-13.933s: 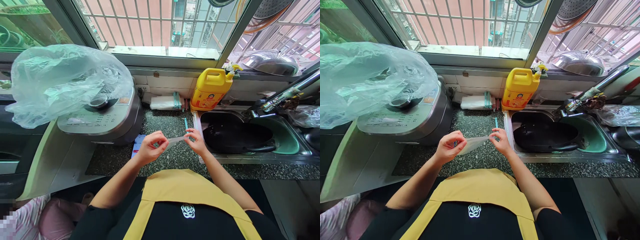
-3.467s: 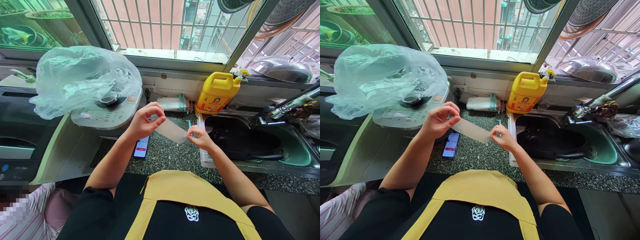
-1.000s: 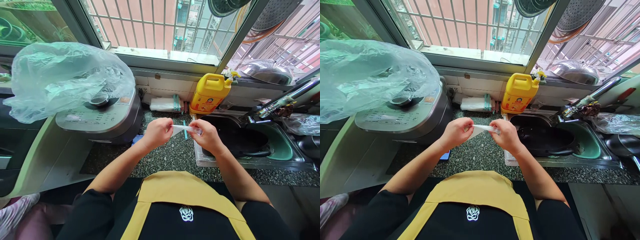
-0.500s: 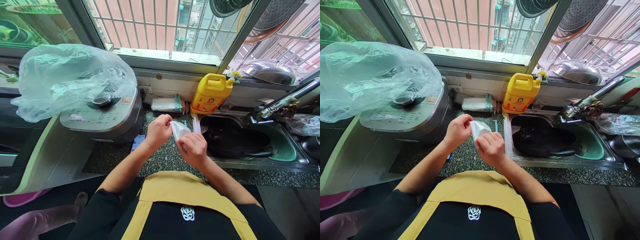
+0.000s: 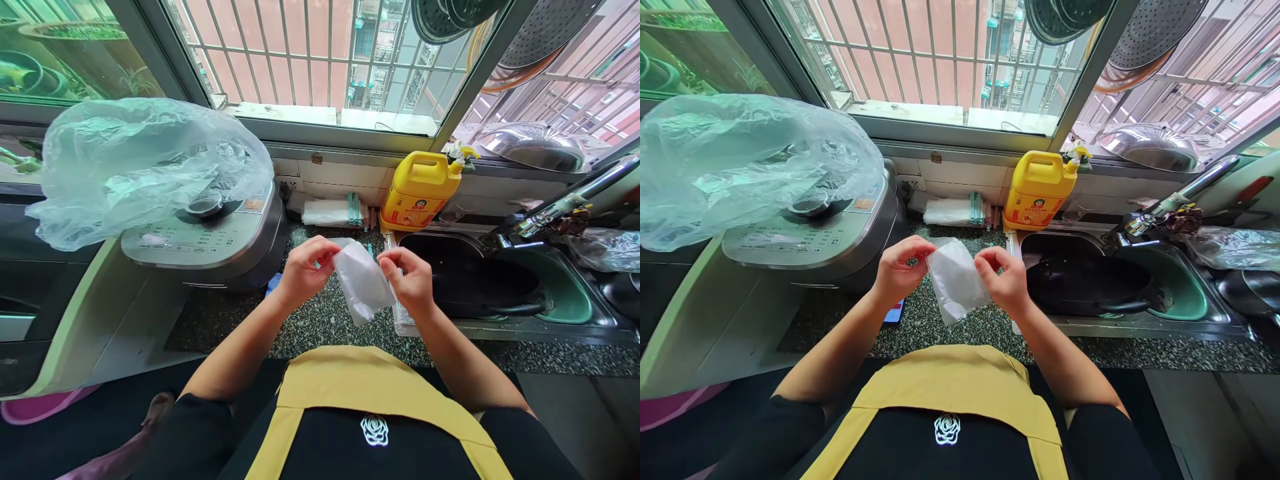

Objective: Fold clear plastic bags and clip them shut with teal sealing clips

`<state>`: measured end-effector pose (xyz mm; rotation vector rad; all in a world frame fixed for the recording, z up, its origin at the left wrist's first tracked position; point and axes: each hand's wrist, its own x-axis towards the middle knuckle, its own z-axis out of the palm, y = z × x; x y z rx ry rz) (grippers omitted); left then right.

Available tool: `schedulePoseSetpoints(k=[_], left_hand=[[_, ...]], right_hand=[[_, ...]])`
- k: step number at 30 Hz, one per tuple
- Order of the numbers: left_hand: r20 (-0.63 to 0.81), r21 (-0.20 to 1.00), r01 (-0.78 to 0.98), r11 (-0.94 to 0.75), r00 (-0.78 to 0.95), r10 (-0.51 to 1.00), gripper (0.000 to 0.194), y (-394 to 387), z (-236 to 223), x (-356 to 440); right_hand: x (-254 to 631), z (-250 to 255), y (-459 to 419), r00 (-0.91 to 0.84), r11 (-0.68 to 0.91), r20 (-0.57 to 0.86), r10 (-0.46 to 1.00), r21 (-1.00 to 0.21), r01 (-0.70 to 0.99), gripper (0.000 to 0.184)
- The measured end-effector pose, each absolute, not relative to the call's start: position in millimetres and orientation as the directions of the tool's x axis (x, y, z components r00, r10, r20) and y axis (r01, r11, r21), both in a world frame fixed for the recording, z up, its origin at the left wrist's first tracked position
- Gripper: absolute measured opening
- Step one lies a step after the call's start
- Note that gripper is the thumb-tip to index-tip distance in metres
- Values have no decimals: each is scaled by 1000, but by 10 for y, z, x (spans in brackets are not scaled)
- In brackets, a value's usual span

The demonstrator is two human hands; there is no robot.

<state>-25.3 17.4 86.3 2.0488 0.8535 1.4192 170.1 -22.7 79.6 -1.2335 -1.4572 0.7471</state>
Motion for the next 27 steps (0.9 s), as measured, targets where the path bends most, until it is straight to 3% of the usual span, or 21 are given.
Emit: schedulePoseSetpoints(k=[2, 5, 8, 10, 14, 17, 21, 24, 27], left_hand=[[690, 609, 246, -754, 305, 656, 11, 156, 884, -280], [741, 437, 321, -840, 401, 538, 15, 141, 895, -301], [750, 282, 377, -882, 487, 448, 16, 136, 887, -329], [751, 255, 381, -889, 500, 430, 16, 134, 880, -350], [774, 353, 320, -880, 429, 466, 15, 110, 871, -357], [777, 442, 279, -853, 357, 519, 12, 82, 860, -328], [784, 497, 220, -839, 301, 543, 11, 59, 812, -300], [740, 607, 123, -785, 272, 614, 9, 53, 750, -294], [712, 660, 72, -748, 259, 653, 12, 51, 705, -273]], right_hand=[[1758, 777, -90, 41, 62, 65, 997, -995, 78, 49], [1738, 717, 15, -144, -203, -183, 972, -970, -136, 63], [1669, 702, -6, -218, -276, -236, 947, -944, -178, 54], [1639, 724, -39, -188, -252, -219, 958, -951, -177, 47], [1634, 785, -88, -106, -166, -145, 984, -962, -217, 45], [1647, 805, -128, -162, -166, -132, 978, -961, -222, 51], [1655, 797, -191, -194, -157, -131, 972, -979, -127, 43], [1652, 793, -230, -87, -35, -31, 996, -999, -40, 40], [1630, 799, -265, -88, 55, 50, 995, -997, 56, 39]])
